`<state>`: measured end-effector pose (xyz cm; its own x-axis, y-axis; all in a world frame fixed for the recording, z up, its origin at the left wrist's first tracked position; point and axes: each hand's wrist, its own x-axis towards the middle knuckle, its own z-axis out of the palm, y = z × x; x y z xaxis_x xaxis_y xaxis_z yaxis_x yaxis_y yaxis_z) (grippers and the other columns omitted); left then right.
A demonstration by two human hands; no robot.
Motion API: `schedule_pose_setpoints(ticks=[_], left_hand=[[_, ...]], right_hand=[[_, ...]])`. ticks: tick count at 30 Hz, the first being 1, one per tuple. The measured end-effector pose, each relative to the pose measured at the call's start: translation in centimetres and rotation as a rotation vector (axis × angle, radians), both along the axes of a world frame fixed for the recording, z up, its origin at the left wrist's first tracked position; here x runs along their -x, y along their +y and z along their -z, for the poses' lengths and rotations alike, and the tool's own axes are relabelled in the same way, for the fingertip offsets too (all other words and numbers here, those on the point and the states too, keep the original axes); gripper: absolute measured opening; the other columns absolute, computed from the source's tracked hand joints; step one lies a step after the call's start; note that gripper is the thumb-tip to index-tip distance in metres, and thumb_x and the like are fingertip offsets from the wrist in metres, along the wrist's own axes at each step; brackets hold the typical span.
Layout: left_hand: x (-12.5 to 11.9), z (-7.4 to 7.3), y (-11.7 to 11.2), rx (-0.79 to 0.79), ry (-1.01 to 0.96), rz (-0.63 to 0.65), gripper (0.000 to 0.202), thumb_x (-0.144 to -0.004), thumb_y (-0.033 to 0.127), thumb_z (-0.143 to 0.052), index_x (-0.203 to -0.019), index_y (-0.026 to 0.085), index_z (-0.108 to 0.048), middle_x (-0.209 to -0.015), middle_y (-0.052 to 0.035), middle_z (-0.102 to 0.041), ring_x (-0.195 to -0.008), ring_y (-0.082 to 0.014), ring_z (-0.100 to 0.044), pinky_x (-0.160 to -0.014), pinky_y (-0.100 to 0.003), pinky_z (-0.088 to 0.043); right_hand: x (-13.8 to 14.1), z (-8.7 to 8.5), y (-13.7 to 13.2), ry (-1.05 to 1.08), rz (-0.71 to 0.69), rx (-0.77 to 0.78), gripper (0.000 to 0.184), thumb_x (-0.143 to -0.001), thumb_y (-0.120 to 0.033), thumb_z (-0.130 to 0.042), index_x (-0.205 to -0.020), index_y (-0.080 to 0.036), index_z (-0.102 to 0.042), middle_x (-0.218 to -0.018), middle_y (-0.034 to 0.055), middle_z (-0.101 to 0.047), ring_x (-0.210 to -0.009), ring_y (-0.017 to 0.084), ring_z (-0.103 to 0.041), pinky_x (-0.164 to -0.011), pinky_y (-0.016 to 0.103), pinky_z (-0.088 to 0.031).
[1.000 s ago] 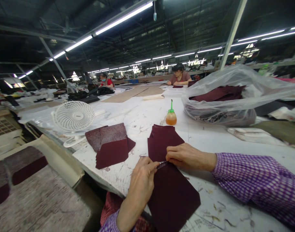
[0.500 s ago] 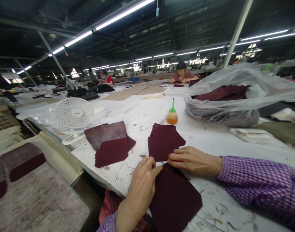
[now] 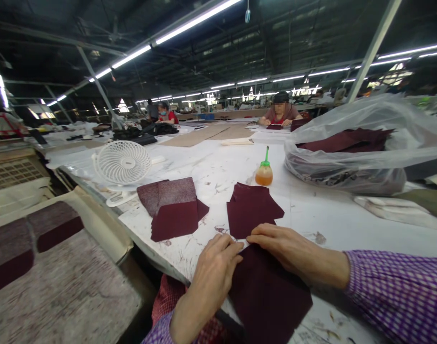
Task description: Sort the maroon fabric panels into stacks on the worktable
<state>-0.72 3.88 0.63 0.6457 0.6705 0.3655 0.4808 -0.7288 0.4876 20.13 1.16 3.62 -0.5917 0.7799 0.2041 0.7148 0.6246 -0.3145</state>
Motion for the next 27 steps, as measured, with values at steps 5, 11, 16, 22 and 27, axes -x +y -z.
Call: schedule_pose_setpoints(ticks=[5, 11, 16, 22, 27], left_hand=[[1.8, -0.2, -0.4, 0.035, -0.066, -0.017, 0.024, -0.091, 0.014, -0.043, -0.082, 0.018, -0.065, -0.076, -0.0032, -0.056, -0.076, -0.0160, -0.051, -0.067, -0.028, -0.043], [2.2, 0.6, -0.8, -0.221, 0.041, 0.013, 0.025, -0.091, 0.009, -0.037, -0.091, 0.017, -0.061, -0.083, -0.0045, -0.055, -0.078, -0.0178, -0.048, -0.070, -0.032, -0.043], [2.4, 0.5, -1.0, -0.362, 0.179, 0.065, 0.019, -0.090, 0.009, -0.042, -0.096, 0.015, -0.058, -0.088, -0.0054, -0.053, -0.083, -0.0206, -0.048, -0.075, -0.037, -0.044], [2.2, -0.7, -1.2, -0.406, 0.286, 0.123, 0.014, -0.088, 0.007, -0.046, -0.094, 0.012, -0.058, -0.090, -0.0063, -0.054, -0.084, -0.0205, -0.047, -0.080, -0.038, -0.044], [3.6, -1.5, -1.0, -0.123, 0.019, 0.118, 0.022, -0.093, 0.014, -0.038, -0.095, 0.017, -0.060, -0.087, -0.0052, -0.057, -0.084, -0.0175, -0.050, -0.076, -0.032, -0.044]], right_hand=[[-0.5, -0.2, -0.4, 0.039, 0.011, 0.037, 0.041, -0.083, -0.001, -0.034, -0.115, -0.015, -0.056, -0.109, 0.0119, -0.058, -0.095, 0.018, -0.055, -0.083, 0.031, -0.048], [-0.3, 0.5, -0.7, 0.036, 0.024, 0.027, 0.053, -0.076, 0.004, -0.033, -0.121, -0.017, -0.052, -0.113, 0.0109, -0.056, -0.100, 0.018, -0.054, -0.087, 0.033, -0.047], [-0.1, 0.7, -0.9, 0.001, 0.029, 0.016, 0.049, -0.080, 0.002, -0.031, -0.118, -0.018, -0.054, -0.112, 0.0112, -0.055, -0.098, 0.019, -0.053, -0.087, 0.033, -0.046], [1.1, 0.0, -1.1, -0.206, 0.001, -0.025, 0.042, -0.086, -0.005, -0.033, -0.120, -0.020, -0.054, -0.104, 0.0115, -0.052, -0.089, 0.020, -0.052, -0.078, 0.034, -0.049], [1.8, -0.1, -0.9, -0.363, 0.006, -0.103, 0.052, -0.081, -0.002, -0.037, -0.125, -0.026, -0.052, -0.094, 0.0091, -0.051, -0.078, 0.018, -0.051, -0.066, 0.030, -0.048]])
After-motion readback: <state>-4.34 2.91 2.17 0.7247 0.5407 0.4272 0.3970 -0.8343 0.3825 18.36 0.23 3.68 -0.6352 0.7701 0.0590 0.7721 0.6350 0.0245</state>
